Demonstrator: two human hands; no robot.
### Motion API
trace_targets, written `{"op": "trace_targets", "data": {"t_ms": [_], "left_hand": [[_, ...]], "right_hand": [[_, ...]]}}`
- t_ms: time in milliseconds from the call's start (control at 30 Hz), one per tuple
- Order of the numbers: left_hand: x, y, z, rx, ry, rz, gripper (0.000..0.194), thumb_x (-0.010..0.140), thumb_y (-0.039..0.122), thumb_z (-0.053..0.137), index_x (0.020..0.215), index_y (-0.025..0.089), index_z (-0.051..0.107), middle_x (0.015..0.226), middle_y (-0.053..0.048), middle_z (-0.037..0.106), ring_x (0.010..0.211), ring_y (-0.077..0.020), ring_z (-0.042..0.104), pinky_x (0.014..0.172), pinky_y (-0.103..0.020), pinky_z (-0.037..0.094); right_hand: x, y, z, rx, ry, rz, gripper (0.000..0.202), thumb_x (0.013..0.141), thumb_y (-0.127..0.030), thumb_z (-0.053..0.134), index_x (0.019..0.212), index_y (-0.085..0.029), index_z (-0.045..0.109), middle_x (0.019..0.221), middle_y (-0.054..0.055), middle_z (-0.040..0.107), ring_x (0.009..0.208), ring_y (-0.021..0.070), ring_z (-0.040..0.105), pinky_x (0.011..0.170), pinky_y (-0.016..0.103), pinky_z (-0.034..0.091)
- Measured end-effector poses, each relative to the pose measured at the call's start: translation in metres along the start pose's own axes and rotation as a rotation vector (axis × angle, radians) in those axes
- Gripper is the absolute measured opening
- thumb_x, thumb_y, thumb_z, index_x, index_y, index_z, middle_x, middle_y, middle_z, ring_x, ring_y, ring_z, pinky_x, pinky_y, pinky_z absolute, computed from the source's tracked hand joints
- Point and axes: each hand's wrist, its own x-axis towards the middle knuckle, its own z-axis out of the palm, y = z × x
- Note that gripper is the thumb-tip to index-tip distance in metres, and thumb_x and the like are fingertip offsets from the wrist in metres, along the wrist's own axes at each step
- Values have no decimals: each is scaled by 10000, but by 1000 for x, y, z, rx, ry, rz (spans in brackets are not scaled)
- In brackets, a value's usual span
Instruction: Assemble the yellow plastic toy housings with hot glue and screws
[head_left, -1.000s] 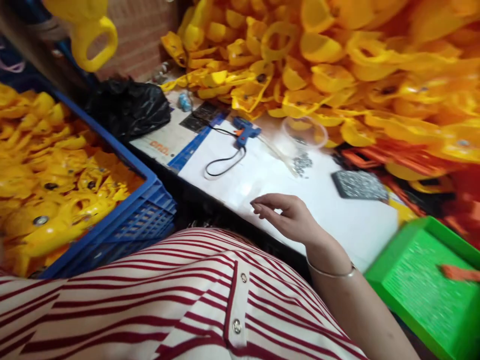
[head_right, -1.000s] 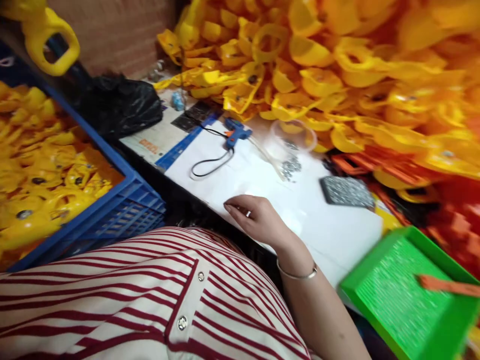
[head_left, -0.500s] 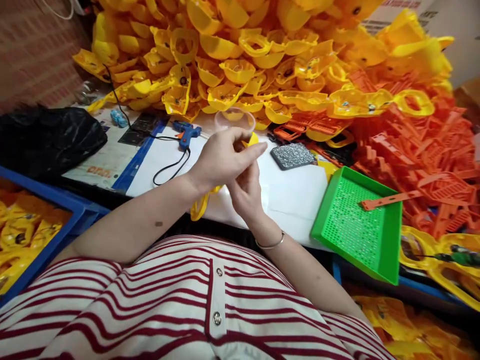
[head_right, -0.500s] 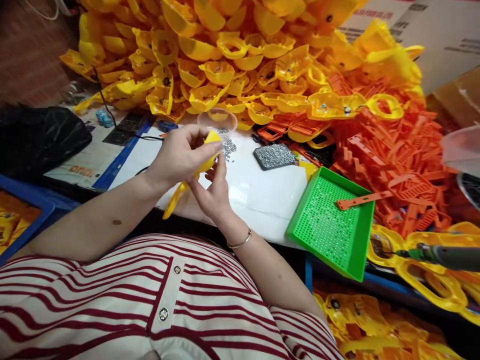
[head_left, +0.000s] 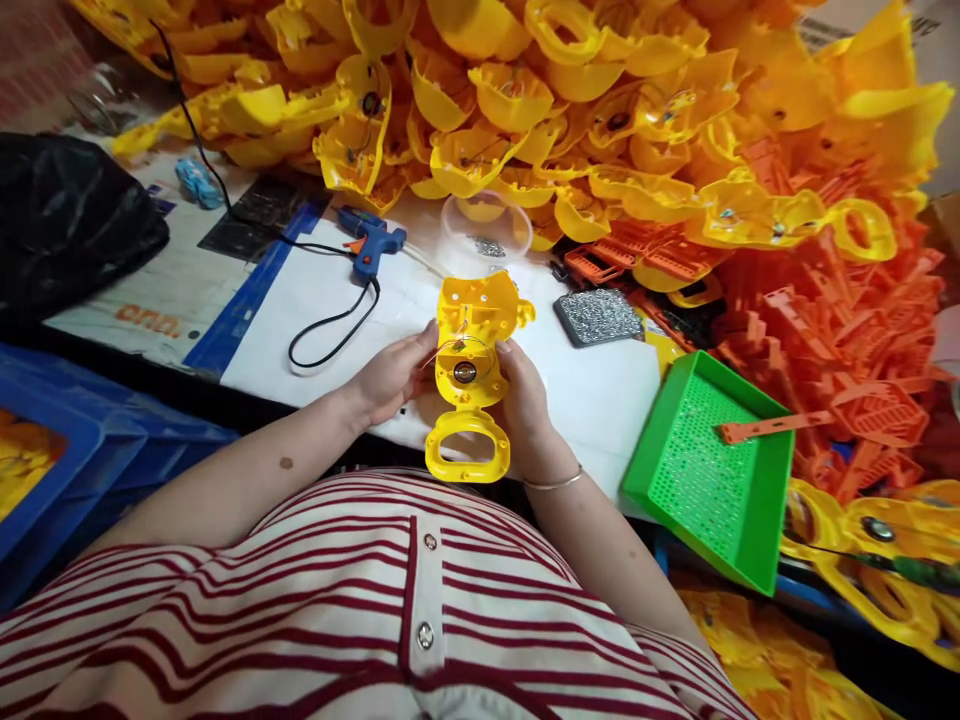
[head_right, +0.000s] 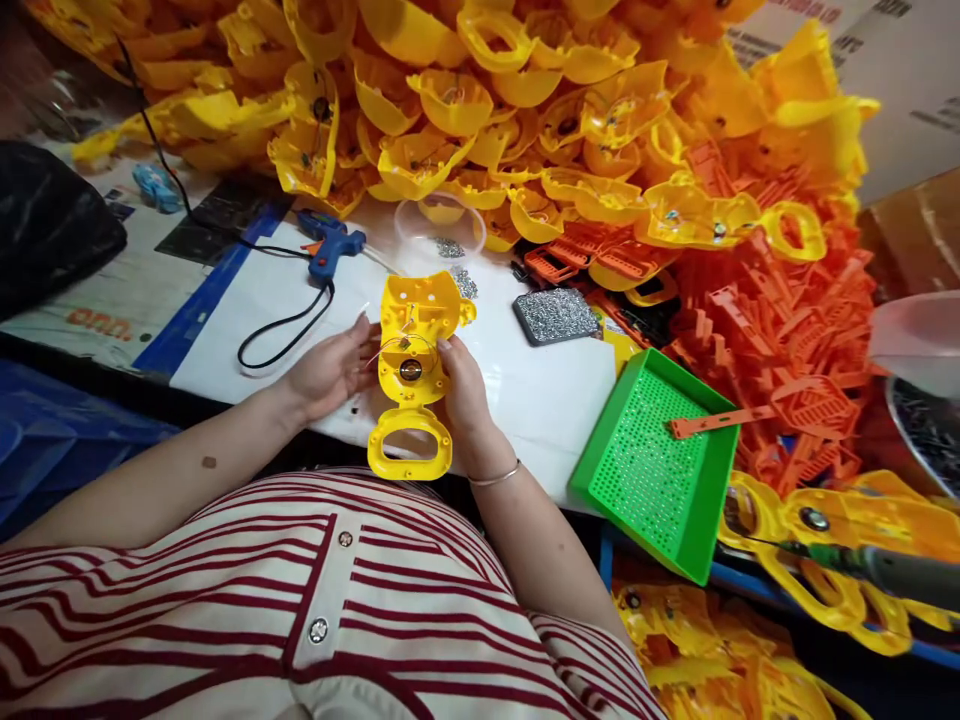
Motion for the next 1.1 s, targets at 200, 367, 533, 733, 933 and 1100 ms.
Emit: {"op": "trace_targets", "data": {"t_ms": [200, 367, 533, 733, 933, 1100], "left_hand": [[-2, -1, -2, -127, -265, -208, 488, 855, 623, 635, 1087, 194, 652, 966, -51, 736, 781, -179, 699, 625, -259, 568], [1, 1, -2, -243, -377, -315, 569, 945, 655, 425, 1233, 214, 641, 1129, -103, 736, 985, -273, 710, 782, -388, 593], [2, -7, 8, -324, -340, -227, 484, 874, 592, 622, 1177, 221, 692, 1164, -108, 736, 1173, -321, 655, 971, -426, 527], [0, -18, 13, -374, -362, -111, 500, 779, 566, 751, 1128, 212, 701, 1167, -98, 733, 1165, -312, 656, 962, -405, 533], [-3, -15, 20, -422, -191, -55, 500, 814, 623, 670, 1047, 182, 709, 1058, -100, 756, 1186, -321, 642, 1003, -438, 516], [-2, -14, 16, -391, -118, -27, 469, 816, 580, 683, 1076, 190, 694, 1025, -72, 757, 1204, -292, 635, 1022, -407, 511]], "right_hand": [[-1, -4, -2, -154, -2, -20, 328, 753, -491, 621, 938, -220, 616, 905, 21, 691, 822, 172, 630, 809, 336, 532], [-10, -11, -4, -194, 34, -81, 273, 766, -489, 626, 807, -219, 607, 809, 7, 674, 753, 152, 616, 737, 309, 537], [-12, -9, -8, -216, 41, -107, 350, 757, -567, 665, 879, -238, 663, 894, 13, 710, 819, 167, 647, 774, 334, 563], [-12, -3, -13, -289, 159, -202, 477, 688, -606, 759, 986, -242, 686, 896, 13, 692, 770, 156, 622, 709, 331, 571], [-32, 2, -21, -572, 280, -513, 304, 864, -522, 623, 928, -226, 649, 941, 54, 636, 815, 167, 614, 697, 333, 551], [-39, 18, -15, -860, 149, -668, 199, 889, -364, 607, 850, -201, 716, 1156, 135, 637, 1109, 251, 625, 971, 476, 522]]}}
